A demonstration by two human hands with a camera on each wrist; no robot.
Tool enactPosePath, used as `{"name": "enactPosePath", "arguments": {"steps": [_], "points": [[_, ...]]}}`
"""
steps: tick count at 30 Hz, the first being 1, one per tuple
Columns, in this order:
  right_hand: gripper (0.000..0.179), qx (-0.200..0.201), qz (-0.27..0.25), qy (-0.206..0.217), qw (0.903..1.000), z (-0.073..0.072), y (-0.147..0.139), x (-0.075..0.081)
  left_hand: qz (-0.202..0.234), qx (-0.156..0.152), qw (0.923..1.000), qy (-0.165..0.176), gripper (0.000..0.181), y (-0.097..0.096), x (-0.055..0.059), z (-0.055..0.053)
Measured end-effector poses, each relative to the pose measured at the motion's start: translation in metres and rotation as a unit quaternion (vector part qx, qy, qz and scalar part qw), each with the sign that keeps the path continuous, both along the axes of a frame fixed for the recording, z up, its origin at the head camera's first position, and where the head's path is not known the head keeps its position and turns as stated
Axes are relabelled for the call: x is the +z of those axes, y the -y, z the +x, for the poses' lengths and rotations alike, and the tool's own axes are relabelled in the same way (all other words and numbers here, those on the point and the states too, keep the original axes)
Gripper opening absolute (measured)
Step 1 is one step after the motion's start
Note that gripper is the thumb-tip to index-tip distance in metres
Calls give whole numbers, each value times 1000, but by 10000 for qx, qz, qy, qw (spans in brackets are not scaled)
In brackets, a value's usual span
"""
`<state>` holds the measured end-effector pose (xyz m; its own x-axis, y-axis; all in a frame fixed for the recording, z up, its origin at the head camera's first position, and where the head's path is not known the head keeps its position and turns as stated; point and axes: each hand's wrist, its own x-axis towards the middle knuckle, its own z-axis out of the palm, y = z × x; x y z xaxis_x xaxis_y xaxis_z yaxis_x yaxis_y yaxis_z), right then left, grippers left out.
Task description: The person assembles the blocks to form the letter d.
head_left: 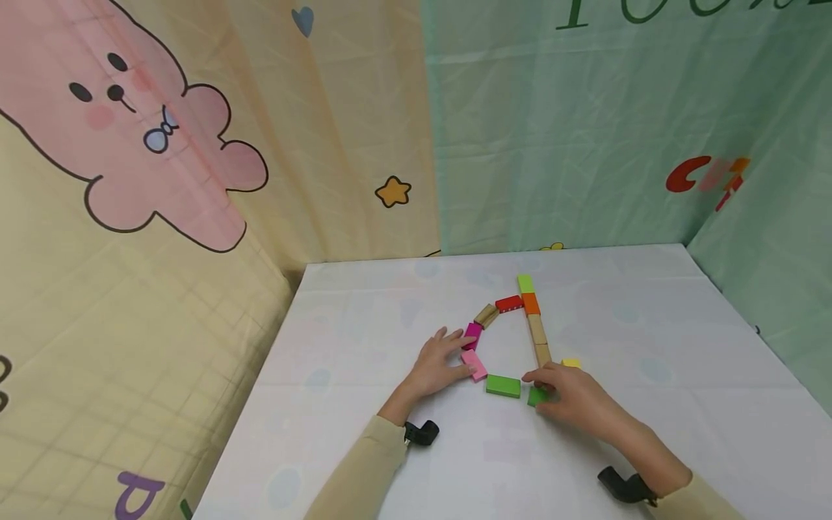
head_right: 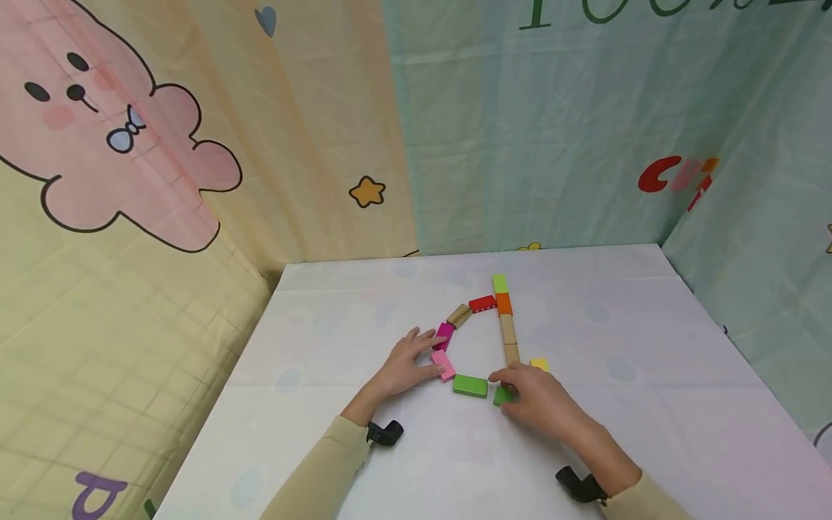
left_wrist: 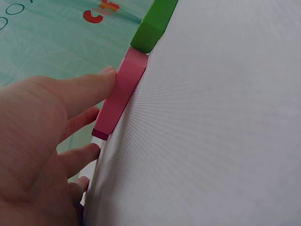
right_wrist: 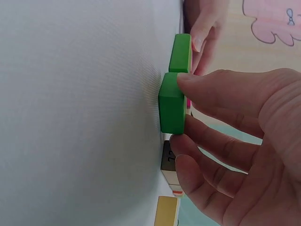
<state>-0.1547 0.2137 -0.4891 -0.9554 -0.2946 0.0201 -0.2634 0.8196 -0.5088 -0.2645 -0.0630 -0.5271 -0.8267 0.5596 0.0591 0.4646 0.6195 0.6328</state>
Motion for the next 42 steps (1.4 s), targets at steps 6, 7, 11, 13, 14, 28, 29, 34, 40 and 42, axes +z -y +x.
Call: {"name": "enactPosePath", "arguments": {"steps": [6, 7, 11, 13, 14, 28, 29, 34, 40, 42], "points": [[42, -71, 133, -35, 9999, 0, 3, 0, 148, -5, 9999, 40, 61, 0, 2, 2], [42, -71, 145, -43, 9999, -1, 3, 0, 149, -3, 9999, 48, 61, 0, 2, 2], [42, -66, 174, -65, 9998, -1, 4, 0, 116, -3, 9999, 24, 61, 0, 4, 2], [41, -52, 170, -107, 9998, -1, 5, 1, 88, 0, 10000, 7, 61, 0, 4, 2], [41, -40, 172, -133, 9998, -2, 5, 1, 77, 4, 10000, 2, 61, 0, 4, 2], [38, -62, 214, -136, 9997, -7, 9, 3, 142, -1, 9999, 7, 61, 0, -1, 1], [38, -48, 241, -159, 9996, -7, 9, 2, 149, -13, 9999, 14, 61, 0, -1, 1], [38, -22, 287, -287, 9992, -10, 9, 1, 188, -51, 9998, 22, 62, 1, -1, 1], [36, -59, 280, -270, 9992, -12, 11, 1, 126, -4, 9999, -22, 61, 1, -1, 1], [36, -67, 284, -289, 9992, -12, 12, 0, 101, 7, 9999, -58, 61, 0, -1, 1]]}}
